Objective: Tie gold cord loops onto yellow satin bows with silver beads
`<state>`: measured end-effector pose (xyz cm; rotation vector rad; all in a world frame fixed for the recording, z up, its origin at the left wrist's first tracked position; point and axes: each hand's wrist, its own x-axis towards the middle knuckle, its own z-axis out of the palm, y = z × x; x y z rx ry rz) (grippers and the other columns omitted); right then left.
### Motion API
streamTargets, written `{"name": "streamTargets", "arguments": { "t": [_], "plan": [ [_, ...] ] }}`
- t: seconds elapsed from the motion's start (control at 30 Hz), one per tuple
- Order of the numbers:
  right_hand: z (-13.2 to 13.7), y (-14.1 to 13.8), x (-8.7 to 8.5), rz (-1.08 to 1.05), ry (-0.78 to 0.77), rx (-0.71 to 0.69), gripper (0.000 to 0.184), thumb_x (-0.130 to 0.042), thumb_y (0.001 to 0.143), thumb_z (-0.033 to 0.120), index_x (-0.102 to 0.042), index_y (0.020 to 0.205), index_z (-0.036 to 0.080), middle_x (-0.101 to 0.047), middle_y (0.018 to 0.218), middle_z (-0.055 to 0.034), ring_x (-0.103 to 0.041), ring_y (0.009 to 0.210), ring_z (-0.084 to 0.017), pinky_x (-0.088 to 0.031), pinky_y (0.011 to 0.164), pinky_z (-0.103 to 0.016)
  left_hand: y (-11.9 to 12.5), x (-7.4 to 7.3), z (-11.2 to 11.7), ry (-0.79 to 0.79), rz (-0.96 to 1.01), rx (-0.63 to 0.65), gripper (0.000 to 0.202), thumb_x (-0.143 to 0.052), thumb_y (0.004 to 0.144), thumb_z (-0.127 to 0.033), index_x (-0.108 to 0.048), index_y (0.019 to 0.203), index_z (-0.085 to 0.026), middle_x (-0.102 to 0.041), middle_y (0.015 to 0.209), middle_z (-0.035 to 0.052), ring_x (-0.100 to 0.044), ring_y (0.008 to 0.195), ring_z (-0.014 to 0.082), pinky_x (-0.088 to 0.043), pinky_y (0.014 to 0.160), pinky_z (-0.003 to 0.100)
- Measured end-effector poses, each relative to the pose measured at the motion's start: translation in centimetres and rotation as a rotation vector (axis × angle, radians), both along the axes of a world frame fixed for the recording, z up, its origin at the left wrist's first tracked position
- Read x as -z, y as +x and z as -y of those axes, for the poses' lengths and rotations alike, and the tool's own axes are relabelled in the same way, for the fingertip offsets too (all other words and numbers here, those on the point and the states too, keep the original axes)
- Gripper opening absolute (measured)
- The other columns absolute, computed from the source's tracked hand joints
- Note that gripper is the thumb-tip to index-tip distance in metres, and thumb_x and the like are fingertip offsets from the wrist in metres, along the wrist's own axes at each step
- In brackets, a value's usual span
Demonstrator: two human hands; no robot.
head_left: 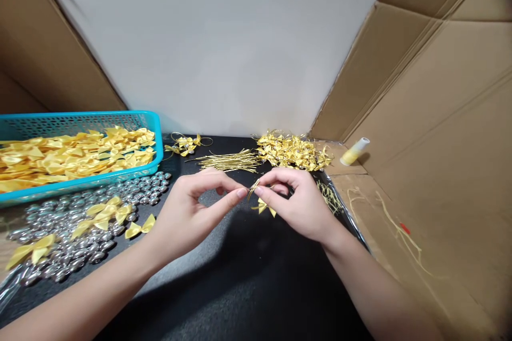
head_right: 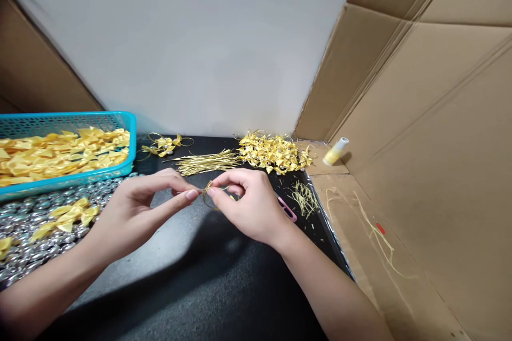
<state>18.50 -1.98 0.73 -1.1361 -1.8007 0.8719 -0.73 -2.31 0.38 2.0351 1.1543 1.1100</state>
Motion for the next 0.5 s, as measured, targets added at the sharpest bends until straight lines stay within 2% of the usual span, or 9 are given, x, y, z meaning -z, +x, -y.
{"name": "streamTargets", "arguments": {
  "t": [0.27, 0.5],
  "plan": [
    [-0.06, -0.07, 0.18, 0.021, 0.121, -0.065, 0.009, -0.063, 0.079, 0.016, -0.067, 0.070, 0.016, -0.055, 0.060, 0.0038, -0.041, 0.054, -0.008, -0.034, 0.053, -0.024, -0.11, 0.12, 0.03, 0.008, -0.038, 0.036, 0.018, -0.066, 0.084, -0.027, -0.071, 0.068, -0.021, -0.068, 0.063, -0.0031, -0.059, 0.062, 0.0120, -0.044, 0.062, 0.024],
    [0.04, -0.35, 0.34, 0.161, 0.308, -0.013, 0.013, -0.064, 0.079, 0.017, -0.064, 0.066, 0.017, -0.056, 0.059, 0.0047, -0.044, 0.056, -0.009, -0.033, 0.069, -0.031, -0.38, 0.17, -0.05, 0.000, -0.090, 0.048, 0.018, -0.067, 0.084, -0.030, -0.074, 0.069, -0.023, -0.068, 0.062, -0.0034, -0.060, 0.060, 0.0125, -0.044, 0.060, 0.024]
  ]
}}
